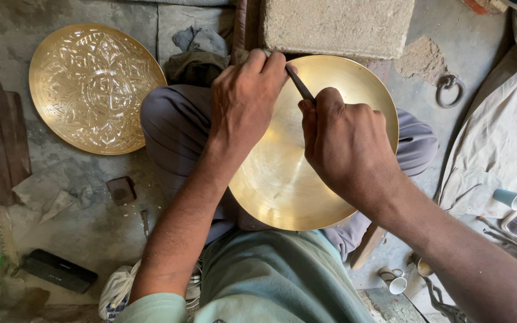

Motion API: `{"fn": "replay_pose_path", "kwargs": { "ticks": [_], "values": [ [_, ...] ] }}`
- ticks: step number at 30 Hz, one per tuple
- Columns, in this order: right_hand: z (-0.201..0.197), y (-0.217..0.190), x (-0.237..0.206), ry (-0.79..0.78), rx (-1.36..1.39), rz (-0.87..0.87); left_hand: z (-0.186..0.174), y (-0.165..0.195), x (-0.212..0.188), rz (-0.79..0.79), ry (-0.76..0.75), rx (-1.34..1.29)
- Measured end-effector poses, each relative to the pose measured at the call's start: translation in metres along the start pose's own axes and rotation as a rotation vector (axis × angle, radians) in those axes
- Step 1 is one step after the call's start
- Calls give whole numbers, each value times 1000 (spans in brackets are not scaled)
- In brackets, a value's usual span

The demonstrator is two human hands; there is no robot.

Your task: The person sits on the floor and uses a hammer and chisel to engrave a decorative pattern onto a brass plate. They repeatedly strike the chisel to create lines and shapes, occasionally rotating the plate to work on different sections.

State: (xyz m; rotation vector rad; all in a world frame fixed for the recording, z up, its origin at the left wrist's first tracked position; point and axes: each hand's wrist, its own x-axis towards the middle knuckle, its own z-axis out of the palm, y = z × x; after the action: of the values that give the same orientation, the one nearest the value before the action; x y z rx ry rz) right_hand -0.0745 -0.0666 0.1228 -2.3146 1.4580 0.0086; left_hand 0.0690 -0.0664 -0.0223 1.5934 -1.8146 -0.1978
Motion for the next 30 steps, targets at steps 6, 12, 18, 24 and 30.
{"fn": "replay_pose_path", "kwargs": {
  "ticks": [6,12,18,24,30],
  "values": [
    [-1,-2,1,-63,2,20,-33,6,-27,-185,-80,-248],
    [-19,13,3,-311,-40,4,-76,19,-91,-364,5,-312],
    [-21,3,-4,-343,-43,-103,-66,33,-118,-520,1,-392],
    [10,-5,0,-202,-137,-27,-66,47,-140,-414,110,-457],
    [26,-19,2,79,-133,-232,-51,45,-151,-508,12,-380]
  ]
}}
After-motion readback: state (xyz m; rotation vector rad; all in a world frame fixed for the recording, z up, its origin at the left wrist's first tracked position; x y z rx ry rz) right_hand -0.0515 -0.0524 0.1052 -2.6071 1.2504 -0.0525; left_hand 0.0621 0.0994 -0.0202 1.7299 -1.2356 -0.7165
